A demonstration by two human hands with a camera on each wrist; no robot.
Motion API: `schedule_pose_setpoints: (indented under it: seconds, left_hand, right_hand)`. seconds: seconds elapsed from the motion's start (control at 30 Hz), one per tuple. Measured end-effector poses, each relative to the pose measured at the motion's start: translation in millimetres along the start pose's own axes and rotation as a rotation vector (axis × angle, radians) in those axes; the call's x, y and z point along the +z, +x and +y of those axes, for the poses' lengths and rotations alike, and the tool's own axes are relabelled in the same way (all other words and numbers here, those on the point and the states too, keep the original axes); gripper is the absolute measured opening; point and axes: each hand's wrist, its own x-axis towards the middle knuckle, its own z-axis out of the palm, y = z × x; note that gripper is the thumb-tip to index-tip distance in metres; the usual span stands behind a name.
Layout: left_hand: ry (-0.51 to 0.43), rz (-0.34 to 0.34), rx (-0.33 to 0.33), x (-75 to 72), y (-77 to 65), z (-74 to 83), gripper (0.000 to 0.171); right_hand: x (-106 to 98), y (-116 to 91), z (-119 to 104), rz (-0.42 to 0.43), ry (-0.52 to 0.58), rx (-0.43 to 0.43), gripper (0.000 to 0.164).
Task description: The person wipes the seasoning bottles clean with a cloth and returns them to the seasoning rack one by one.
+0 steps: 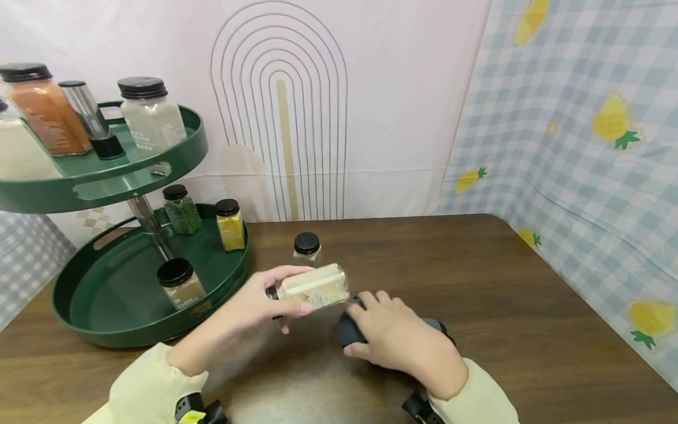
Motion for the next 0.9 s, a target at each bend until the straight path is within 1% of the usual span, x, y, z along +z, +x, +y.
schedule_pose_setpoints:
  seconds: [0.1, 0.17, 0.2, 0.23, 0.33, 0.43, 0.53, 0.63, 0.73, 0.8, 0.9]
  left_hand:
    - [0.045, 0.099, 0.0, -11.8, -7.9, 19.1, 0.057]
    - [0.063, 0.161, 0.007, -20.0, -13.4, 31.0, 0.058]
    - [0.077, 0.19, 0.016, -24.1, -16.5, 36.7, 0.058]
    - [0.094, 0.217, 0.026, -28.0, -19.5, 42.0, 0.057]
    - [0.195, 0.286, 0.071, -40.4, -30.0, 55.6, 0.052]
    - [0.358, 0.355, 0.124, -51.6, -42.0, 66.7, 0.048]
    - [0.51, 0.428, 0.149, -60.7, -54.2, 76.5, 0.048]
    - [0.623, 0.478, 0.119, -69.5, -65.5, 85.0, 0.048]
    - [0.75, 0.501, 0.053, -78.9, -75.0, 92.0, 0.051]
    - [0.841, 0.504, -0.005, -86.3, -80.1, 94.9, 0.058]
    - [0.95, 0.488, -0.1, -98.6, -86.6, 96.3, 0.077]
  right_hand:
    - [-2.0, -1.2, -19.3, 0.059, -0.023, -0.17, 0.052]
    - [-3.1, 1.1, -33.1, 0.087, -0.045, -0.265, 0.048]
    - [-3.9, 3.5, -40.5, 0.087, -0.053, -0.294, 0.047]
    - [-4.7, 6.9, -47.6, 0.088, -0.066, -0.318, 0.047]
    - [-5.4, 21.3, -68.7, 0.089, -0.109, -0.371, 0.046]
    - [-3.6, 41.9, -90.4, 0.098, -0.131, -0.421, 0.045]
    - [0.1, 63.3, -110.6, 0.112, -0.134, -0.456, 0.047]
    - [5.1, 80.5, -127.9, 0.126, -0.148, -0.462, 0.049]
    - [9.1, 91.1, -142.4, 0.111, -0.165, -0.461, 0.05]
    - [11.8, 95.7, -150.9, 0.103, -0.177, -0.478, 0.049]
    - [15.9, 101.2, -160.5, 0.09, -0.186, -0.497, 0.049]
